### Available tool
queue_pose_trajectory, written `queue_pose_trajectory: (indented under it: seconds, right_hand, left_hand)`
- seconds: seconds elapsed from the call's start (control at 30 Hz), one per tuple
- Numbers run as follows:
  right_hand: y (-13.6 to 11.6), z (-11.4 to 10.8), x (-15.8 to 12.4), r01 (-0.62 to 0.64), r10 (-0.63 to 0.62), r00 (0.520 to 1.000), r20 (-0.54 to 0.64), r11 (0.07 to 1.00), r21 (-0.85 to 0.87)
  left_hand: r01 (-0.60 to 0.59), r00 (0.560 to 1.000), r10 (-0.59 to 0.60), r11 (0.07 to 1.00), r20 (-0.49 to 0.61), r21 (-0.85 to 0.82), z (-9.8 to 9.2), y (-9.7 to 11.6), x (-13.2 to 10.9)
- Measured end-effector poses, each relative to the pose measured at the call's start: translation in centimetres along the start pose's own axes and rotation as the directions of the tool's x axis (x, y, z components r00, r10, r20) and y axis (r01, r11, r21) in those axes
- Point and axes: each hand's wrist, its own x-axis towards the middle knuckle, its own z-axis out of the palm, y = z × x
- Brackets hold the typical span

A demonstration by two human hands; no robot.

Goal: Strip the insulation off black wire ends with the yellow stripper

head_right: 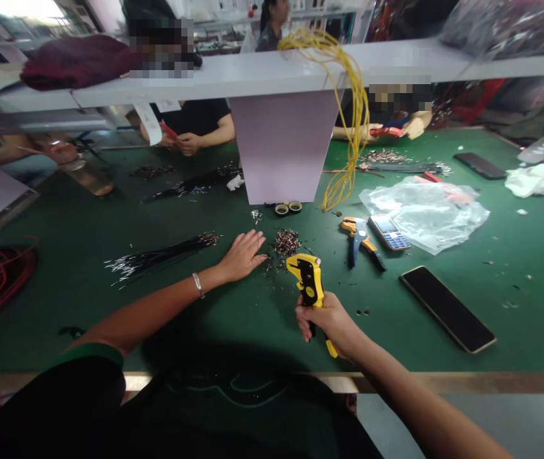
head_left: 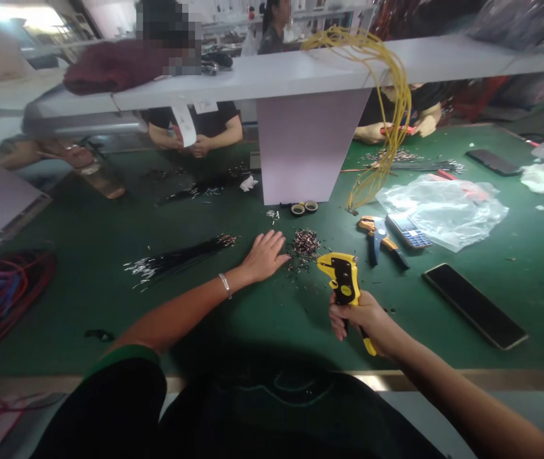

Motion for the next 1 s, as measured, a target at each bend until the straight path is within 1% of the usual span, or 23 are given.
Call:
queue_pose_trajectory:
  seconds: [0.07,0.1,0.17,0.23,0.27,0.3,0.37,0.43,0.5,0.57,0.63,0.7,0.77,0.8,0.87,0.9,0.93,0.97,1.0]
  right_hand:
    - [0.0,0.1,0.1,-0.002,0.002,1.000,0.021,1.000,0.002]
    - [0.0,0.2,0.1,-0.009,0.009,1.000,0.029,1.000,0.001]
    - [0.0,0.5,0.1,-0.015,0.015,1.000,0.020,1.000,0.002]
    - [0.0,0.7,0.2,-0.016,0.016,1.000,0.007,1.000,0.000]
    - [0.0,0.8,0.2,-0.015,0.015,1.000,0.011,1.000,-0.002]
    - [-0.1,0.8,0.2,-0.015,0.015,1.000,0.020,1.000,-0.004]
    - [-0.1,0.7,0.3,-0.022,0.022,0.999,0.036,1.000,-0.006]
    - [0.0,0.6,0.4,-0.024,0.024,0.999,0.029,1.000,0.003]
    - [0.1,0.5,0.5,-0.014,0.014,1.000,0.014,1.000,0.022]
    - [0.2,0.4,0.5,-0.003,0.002,1.000,0.012,0.999,0.038]
    - [0.3,0.2,0.5,0.006,-0.007,1.000,0.009,0.999,0.043]
    - [0.2,0.0,0.4,0.010,-0.010,1.000,0.003,0.999,0.040]
    - [0.0,-0.1,0.2,-0.001,0.000,1.000,0.002,0.999,0.036]
    - [-0.1,-0.1,0.1,-0.011,0.011,1.000,0.005,0.999,0.034]
    - [-0.4,0.1,0.0,-0.031,0.030,0.999,0.020,0.999,0.031]
    - [-0.6,0.3,0.1,-0.038,0.037,0.999,0.034,0.999,0.028]
    - [-0.7,0.5,0.2,-0.043,0.041,0.998,0.049,0.999,0.025]
    - [-0.8,0.8,0.3,-0.046,0.044,0.997,0.064,0.999,0.024]
    - [-0.8,1.2,0.5,-0.049,0.047,0.996,0.080,0.998,0.024]
  left_hand:
    - [0.105,0.994,-0.105,0.994,0.007,0.026,0.0,-0.5,0.0]
    - [0.116,0.993,-0.117,0.993,0.019,0.032,0.0,-0.5,0.2]
    - [0.043,0.998,-0.044,0.999,0.046,0.025,0.4,-0.1,0.8]
    - [-0.063,0.995,0.065,0.998,0.070,-0.028,0.7,0.6,1.7]
    - [-0.096,0.994,0.098,0.994,0.054,-0.046,0.7,0.9,2.2]
    - [-0.097,0.995,0.098,0.994,0.021,-0.052,0.7,1.0,2.7]
    - [-0.031,0.999,0.030,0.998,-0.041,-0.045,0.6,0.8,3.9]
    - [0.017,0.998,-0.020,0.999,-0.057,-0.045,0.5,0.5,5.1]
    - [0.011,0.999,-0.013,0.999,-0.048,-0.052,0.6,0.5,5.9]
    - [-0.030,0.999,0.028,0.997,-0.029,-0.068,0.8,0.8,6.0]
    - [-0.069,0.998,0.068,0.993,-0.014,-0.094,0.7,1.2,5.4]
    - [-0.073,0.997,0.070,0.989,-0.028,-0.131,0.2,0.9,4.2]
    - [-0.045,0.997,0.034,0.982,-0.064,-0.183,-0.8,0.2,2.4]
    - [-0.009,0.996,-0.010,0.977,-0.087,-0.213,-1.3,-0.3,1.4]
    - [0.027,0.995,-0.054,0.951,-0.079,-0.307,-2.3,-0.9,-0.8]
    - [0.043,0.995,-0.073,0.916,-0.061,-0.399,-2.7,-1.0,-1.9]
    - [0.077,0.992,-0.116,0.849,-0.042,-0.522,-2.9,-1.0,-2.8]
    - [0.126,0.984,-0.177,0.741,-0.011,-0.659,-3.1,-0.7,-3.6]
    - [0.170,0.971,-0.237,0.598,0.029,-0.783,-3.3,-0.4,-4.3]
